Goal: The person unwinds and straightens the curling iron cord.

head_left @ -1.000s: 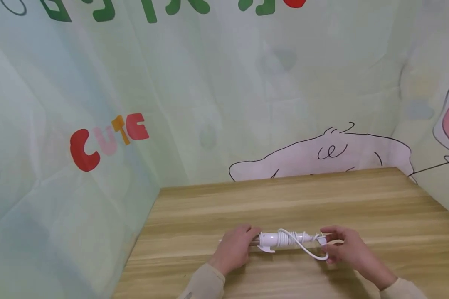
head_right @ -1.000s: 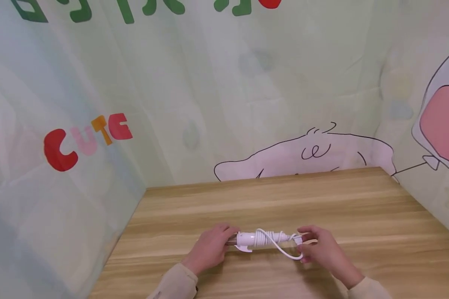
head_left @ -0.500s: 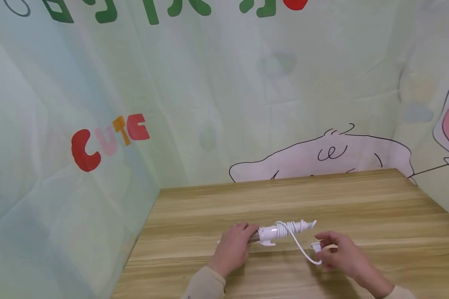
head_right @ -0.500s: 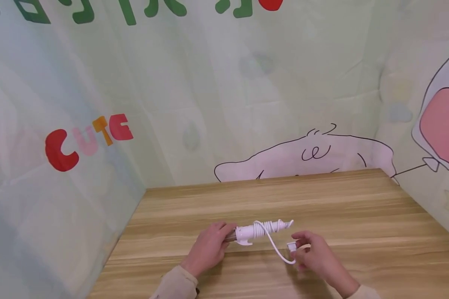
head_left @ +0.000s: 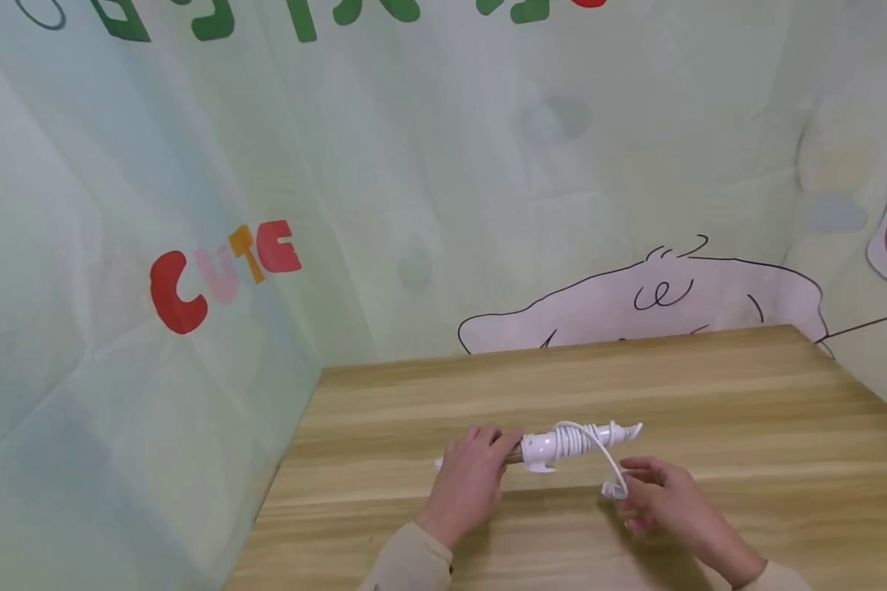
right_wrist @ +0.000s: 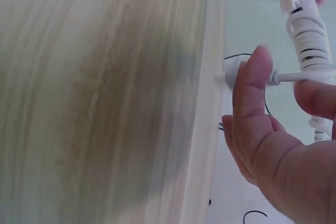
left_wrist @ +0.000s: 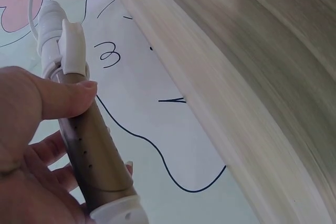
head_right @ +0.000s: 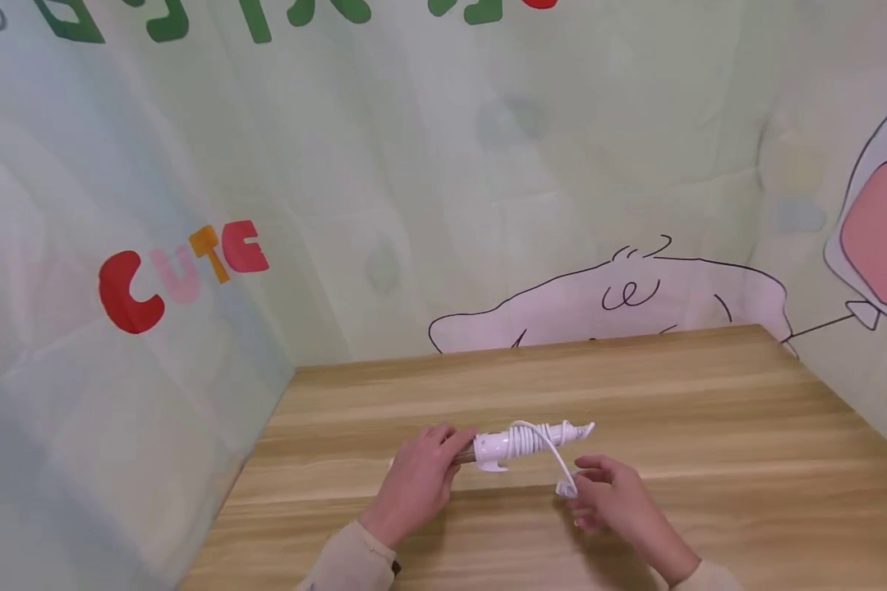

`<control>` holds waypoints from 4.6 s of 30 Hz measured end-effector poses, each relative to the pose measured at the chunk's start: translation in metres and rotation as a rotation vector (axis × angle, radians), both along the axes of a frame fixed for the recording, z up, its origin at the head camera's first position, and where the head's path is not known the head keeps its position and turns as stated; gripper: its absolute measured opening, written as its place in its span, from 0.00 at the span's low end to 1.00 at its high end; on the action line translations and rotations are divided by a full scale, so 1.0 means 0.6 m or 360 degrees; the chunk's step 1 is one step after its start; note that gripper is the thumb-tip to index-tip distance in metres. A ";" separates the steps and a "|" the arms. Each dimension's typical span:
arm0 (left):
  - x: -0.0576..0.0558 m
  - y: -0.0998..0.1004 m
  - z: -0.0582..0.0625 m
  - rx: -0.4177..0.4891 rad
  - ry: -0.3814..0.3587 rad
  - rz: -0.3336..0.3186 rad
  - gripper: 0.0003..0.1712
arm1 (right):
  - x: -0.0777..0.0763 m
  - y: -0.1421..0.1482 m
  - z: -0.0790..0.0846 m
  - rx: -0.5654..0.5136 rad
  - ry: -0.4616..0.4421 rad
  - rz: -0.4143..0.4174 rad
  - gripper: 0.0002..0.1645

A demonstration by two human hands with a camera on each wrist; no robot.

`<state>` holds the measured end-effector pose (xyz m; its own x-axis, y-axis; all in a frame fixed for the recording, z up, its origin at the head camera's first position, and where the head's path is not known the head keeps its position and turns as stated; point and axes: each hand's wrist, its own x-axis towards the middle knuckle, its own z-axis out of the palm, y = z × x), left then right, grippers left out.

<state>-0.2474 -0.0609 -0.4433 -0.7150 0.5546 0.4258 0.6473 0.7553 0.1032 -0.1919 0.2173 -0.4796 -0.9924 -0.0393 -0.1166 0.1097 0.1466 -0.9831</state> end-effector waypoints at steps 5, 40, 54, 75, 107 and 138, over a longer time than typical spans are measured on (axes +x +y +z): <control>-0.003 0.004 0.007 -0.0017 0.0001 0.0016 0.26 | -0.002 0.002 0.012 -0.0107 -0.0070 -0.0051 0.30; 0.021 0.014 0.004 -0.0100 0.0079 0.0050 0.30 | 0.000 -0.128 0.053 0.1171 0.1052 -0.0214 0.07; 0.025 0.007 0.014 0.0013 0.0037 0.0101 0.30 | 0.006 -0.076 0.024 0.1097 0.1292 -0.0859 0.24; 0.034 0.003 0.011 -0.0059 0.0066 0.0069 0.29 | -0.011 -0.024 0.101 0.1336 0.0893 -0.0102 0.07; 0.028 -0.019 0.036 0.0078 -0.0113 -0.0269 0.29 | -0.105 0.093 0.025 0.1266 0.1006 0.0503 0.12; 0.024 -0.010 0.031 -0.0004 -0.0058 0.0043 0.30 | 0.007 -0.112 0.049 0.0606 0.0803 -0.0341 0.05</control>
<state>-0.2329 -0.0669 -0.4248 -0.7448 0.5356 0.3980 0.6222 0.7729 0.1245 -0.1879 0.1501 -0.4502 -0.9101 0.1166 0.3976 -0.2852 0.5199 -0.8052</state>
